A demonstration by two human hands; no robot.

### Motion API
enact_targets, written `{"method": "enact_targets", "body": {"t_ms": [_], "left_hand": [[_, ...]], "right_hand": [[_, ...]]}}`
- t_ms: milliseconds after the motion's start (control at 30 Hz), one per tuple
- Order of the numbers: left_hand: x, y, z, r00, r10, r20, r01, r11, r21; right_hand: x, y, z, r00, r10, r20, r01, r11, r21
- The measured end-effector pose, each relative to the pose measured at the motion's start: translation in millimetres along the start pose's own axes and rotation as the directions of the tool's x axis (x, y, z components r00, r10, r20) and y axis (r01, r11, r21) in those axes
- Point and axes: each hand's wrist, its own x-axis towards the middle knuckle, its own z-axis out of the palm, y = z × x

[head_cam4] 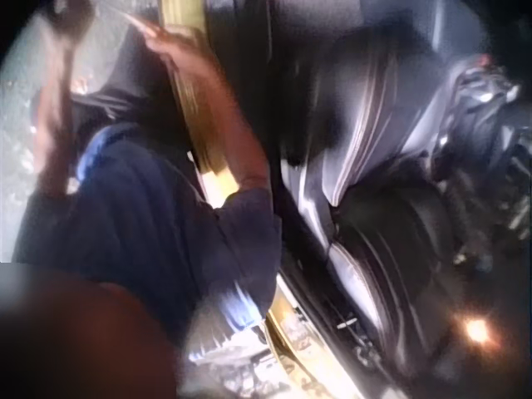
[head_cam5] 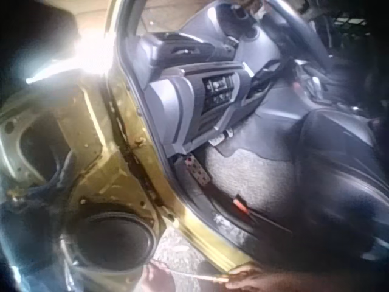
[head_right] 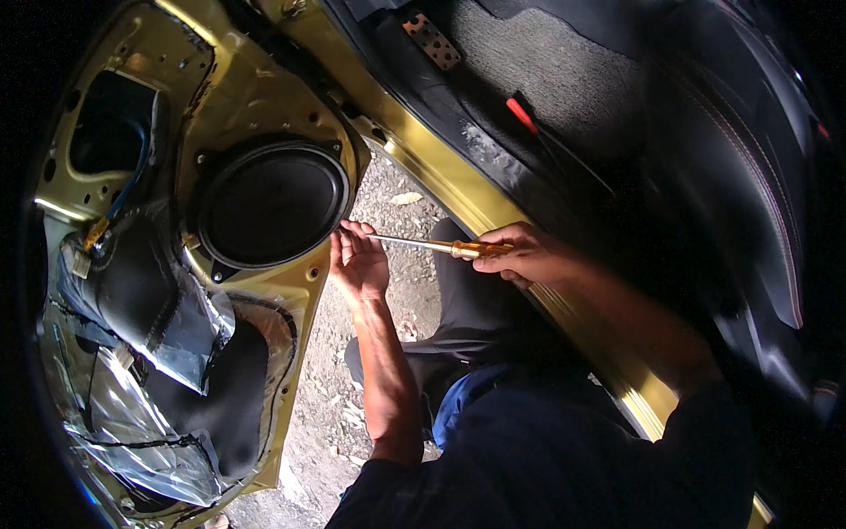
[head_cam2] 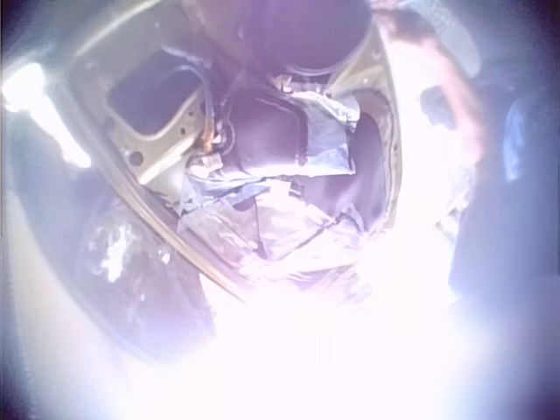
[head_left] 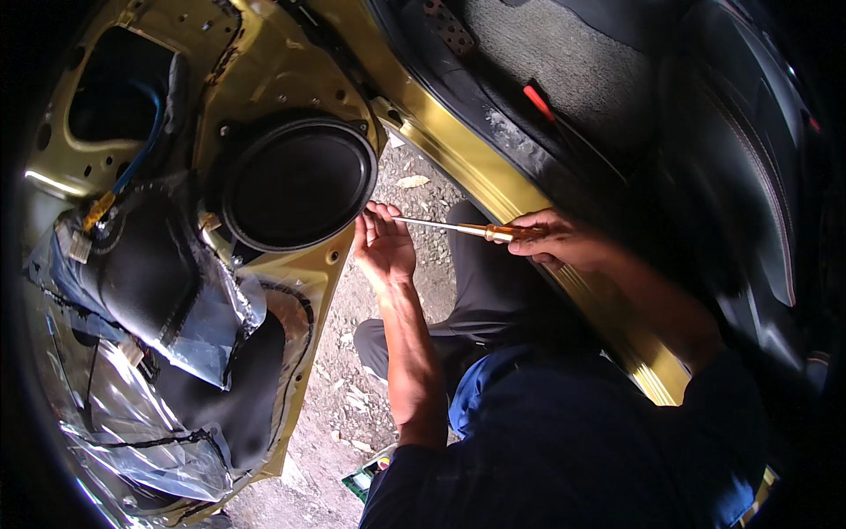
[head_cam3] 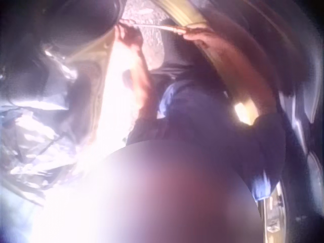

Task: The person removes a car speaker from the driver's side door panel. They disconnect the speaker wiring, use a screwdriver and a socket wrench to remove fasteners, and then take out the speaker.

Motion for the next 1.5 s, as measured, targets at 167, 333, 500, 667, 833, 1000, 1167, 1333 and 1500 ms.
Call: {"method": "enact_targets", "body": {"t_ms": [167,333,500,667,833,1000,1167,1333,1500], "left_hand": [[0.2,-5.5,12.2,0.997,-0.07,-0.043,0.063,0.987,-0.147],[9.1,-6.0,17.6,0.995,-0.093,-0.043,0.084,0.981,-0.172],[16.8,-8.6,15.6,0.998,-0.064,0.03,0.068,0.983,-0.172],[13.1,-16.9,18.9,0.999,-0.043,-0.004,0.042,0.983,-0.178],[-0.1,-27.1,19.7,0.997,-0.075,-0.011,0.073,0.991,-0.11],[-5.8,-37.2,7.7,0.997,-0.07,-0.017,0.068,0.994,-0.08],[0.5,-41.1,-6.8,0.995,-0.069,0.07,0.063,0.993,0.096],[-0.5,-43.0,-11.4,0.981,-0.13,0.142,0.109,0.984,0.143],[-4.0,-49.1,1.1,0.984,-0.157,0.08,0.134,0.963,0.232]], "right_hand": [[-5.4,-5.2,-13.0,0.996,-0.059,-0.068,0.054,0.996,-0.073],[5.3,-13.8,-25.1,0.97,-0.175,-0.171,0.184,0.982,0.041],[25.3,-34.7,-31.0,0.962,-0.223,-0.157,0.237,0.969,0.072],[44.1,-51.0,-31.1,0.963,-0.235,-0.131,0.252,0.958,0.138],[49.7,-51.9,-35.0,0.965,-0.226,-0.132,0.243,0.961,0.13],[54.7,-47.9,-34.2,0.966,-0.221,-0.132,0.239,0.96,0.143],[58.4,-44.7,-34.6,0.968,-0.225,-0.107,0.239,0.962,0.134],[60.7,-39.1,-34.1,0.972,-0.216,-0.087,0.228,0.96,0.16],[59.8,-49.6,-37.3,0.992,-0.106,0.074,0.07,0.921,0.383]]}}
